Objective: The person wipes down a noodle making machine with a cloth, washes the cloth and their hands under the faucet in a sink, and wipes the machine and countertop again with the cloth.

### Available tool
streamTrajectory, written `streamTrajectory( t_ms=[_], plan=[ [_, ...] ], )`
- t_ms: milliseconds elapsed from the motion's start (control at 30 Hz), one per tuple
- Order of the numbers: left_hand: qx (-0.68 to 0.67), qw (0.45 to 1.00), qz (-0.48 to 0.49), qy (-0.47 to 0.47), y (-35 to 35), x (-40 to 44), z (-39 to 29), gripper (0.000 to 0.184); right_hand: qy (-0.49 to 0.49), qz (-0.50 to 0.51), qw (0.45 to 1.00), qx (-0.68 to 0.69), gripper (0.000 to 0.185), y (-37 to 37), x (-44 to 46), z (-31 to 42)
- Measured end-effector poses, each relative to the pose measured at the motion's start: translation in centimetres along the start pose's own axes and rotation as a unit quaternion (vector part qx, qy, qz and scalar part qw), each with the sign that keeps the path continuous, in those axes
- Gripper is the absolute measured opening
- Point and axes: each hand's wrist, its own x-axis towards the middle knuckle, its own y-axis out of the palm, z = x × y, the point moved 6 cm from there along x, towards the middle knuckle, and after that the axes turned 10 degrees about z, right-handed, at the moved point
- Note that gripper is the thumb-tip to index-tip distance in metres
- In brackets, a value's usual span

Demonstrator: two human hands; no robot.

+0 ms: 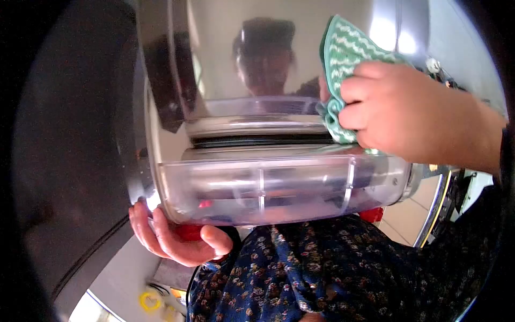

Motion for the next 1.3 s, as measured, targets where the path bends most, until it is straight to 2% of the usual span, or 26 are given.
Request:
streamTrajectory(
  t_ms=[33, 100, 167, 267, 367, 433, 500, 600, 633, 733, 900, 1000, 1067, 1100, 1200, 1267, 1300],
  plan=[
    [0.011, 1.000, -0.004, -0.008, -0.4, -0.5, 0.4, 0.059, -0.056, -0.066, 0.996, -0.029, 0.008, 0.2, 0.6, 0.8],
    [0.033, 0.998, -0.053, 0.026, -0.6, -0.8, 0.5, 0.060, -0.084, -0.100, 0.991, 0.000, 0.008, 0.0, 1.8, 1.1],
    [-0.030, 0.996, -0.008, 0.087, -0.6, -0.9, 0.7, 0.057, -0.115, -0.139, 0.983, 0.025, 0.010, -0.2, 2.9, 1.1],
    [-0.045, 0.992, -0.025, 0.115, -0.3, -0.4, 0.7, 0.057, -0.133, -0.188, 0.971, 0.066, 0.012, -1.4, 4.6, 0.6],
    [-0.038, 0.992, -0.013, 0.116, -0.2, 0.0, 0.5, 0.055, -0.140, -0.229, 0.960, 0.080, 0.013, -3.2, 7.5, 0.6],
    [-0.037, 0.994, -0.003, 0.101, 0.0, 0.3, 0.4, 0.055, -0.208, -0.231, 0.950, 0.022, 0.014, -5.1, 10.0, 1.2],
    [-0.044, 0.995, 0.007, 0.084, 0.3, 0.1, 0.5, 0.054, -0.213, -0.256, 0.943, -0.021, 0.017, -6.0, 11.7, 1.6],
    [-0.065, 0.997, 0.041, 0.031, 0.7, -0.5, 0.6, 0.055, -0.235, -0.321, 0.915, -0.065, 0.021, -4.6, 11.0, 0.5],
    [-0.041, 0.999, 0.005, 0.034, 0.8, -0.3, 0.7, 0.053, -0.245, -0.349, 0.901, -0.074, 0.023, -3.7, 10.5, 0.2],
    [-0.027, 0.998, 0.053, 0.025, 1.3, 0.1, 0.5, 0.053, -0.196, -0.312, 0.928, -0.062, 0.029, -0.2, 8.3, -1.0],
    [-0.019, 0.996, 0.086, 0.031, 1.3, -0.4, 1.2, 0.052, -0.223, -0.116, 0.964, 0.082, 0.032, 3.3, 2.4, -3.2],
    [-0.026, 0.994, 0.094, 0.040, 0.5, -0.6, 1.4, 0.047, -0.200, -0.019, 0.976, 0.084, 0.032, 1.9, 1.9, -2.5],
    [-0.035, 0.991, 0.114, 0.065, 1.1, 1.9, 0.3, 0.045, -0.205, -0.046, 0.978, 0.009, 0.033, 0.9, 2.2, -3.5],
    [-0.037, 0.991, 0.120, 0.046, 1.0, 1.9, 0.2, 0.045, -0.206, -0.053, 0.977, -0.033, 0.034, 1.0, 3.0, -3.2],
    [-0.044, 0.990, 0.125, 0.038, 0.7, 2.0, 0.2, 0.045, -0.211, -0.115, 0.968, -0.068, 0.043, -0.7, 5.0, -2.2],
    [-0.044, 0.991, 0.126, 0.032, 0.5, 2.1, 0.1, 0.045, -0.220, -0.166, 0.957, -0.087, 0.056, -1.7, 7.4, -2.1],
    [-0.044, 0.990, 0.129, 0.027, 0.3, 1.8, -0.2, 0.045, -0.217, -0.200, 0.951, -0.092, 0.053, -2.3, 8.1, -1.9]
  ],
)
